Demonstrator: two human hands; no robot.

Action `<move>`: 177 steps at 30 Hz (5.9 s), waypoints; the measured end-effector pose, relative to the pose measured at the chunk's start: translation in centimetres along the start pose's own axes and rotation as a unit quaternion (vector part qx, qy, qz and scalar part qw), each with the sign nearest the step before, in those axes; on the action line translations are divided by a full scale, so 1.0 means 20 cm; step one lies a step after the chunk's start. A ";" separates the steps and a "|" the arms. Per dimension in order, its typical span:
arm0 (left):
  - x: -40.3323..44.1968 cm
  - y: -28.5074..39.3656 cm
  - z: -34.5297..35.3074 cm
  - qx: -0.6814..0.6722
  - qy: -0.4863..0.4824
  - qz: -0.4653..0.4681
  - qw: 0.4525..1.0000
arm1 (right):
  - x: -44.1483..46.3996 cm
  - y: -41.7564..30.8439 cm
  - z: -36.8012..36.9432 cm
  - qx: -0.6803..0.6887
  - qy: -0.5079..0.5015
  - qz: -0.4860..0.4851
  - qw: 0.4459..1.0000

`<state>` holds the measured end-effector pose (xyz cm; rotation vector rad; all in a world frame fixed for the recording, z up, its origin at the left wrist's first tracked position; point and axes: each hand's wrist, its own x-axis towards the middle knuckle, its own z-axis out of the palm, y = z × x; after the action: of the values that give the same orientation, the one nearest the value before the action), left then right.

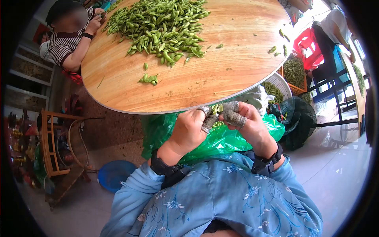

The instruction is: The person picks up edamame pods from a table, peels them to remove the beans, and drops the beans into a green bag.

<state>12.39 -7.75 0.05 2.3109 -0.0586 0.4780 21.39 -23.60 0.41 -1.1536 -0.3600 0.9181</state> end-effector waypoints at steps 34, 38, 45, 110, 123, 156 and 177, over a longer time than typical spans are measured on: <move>0.02 0.06 0.00 0.085 0.056 0.027 0.994 | 0.03 0.10 0.01 -0.005 -0.010 -0.014 1.000; 0.01 0.07 0.00 0.162 0.035 0.065 0.984 | 0.02 0.08 0.01 -0.019 -0.006 -0.014 1.000; 0.01 0.09 0.00 0.185 0.013 0.081 0.979 | 0.03 0.10 0.02 -0.018 0.004 -0.024 1.000; -0.04 0.00 0.05 -0.625 0.017 -0.444 0.642 | 0.01 0.15 0.03 -0.330 -0.009 -0.181 0.927; -0.09 -0.02 0.06 -0.594 -0.046 -0.393 0.701 | -0.01 0.16 0.00 -0.082 -0.020 -0.043 0.996; -0.06 0.01 0.03 -0.396 -0.068 -0.232 0.886 | -0.03 0.06 -0.01 0.008 -0.065 0.019 0.998; -0.03 -0.01 -0.02 -0.352 -0.152 -0.210 0.899 | -0.02 0.06 0.00 -0.052 -0.065 0.025 0.996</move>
<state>11.73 -7.33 -0.04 1.5921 0.1020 -0.1281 20.69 -23.75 -0.55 -1.2055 -0.4907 1.0307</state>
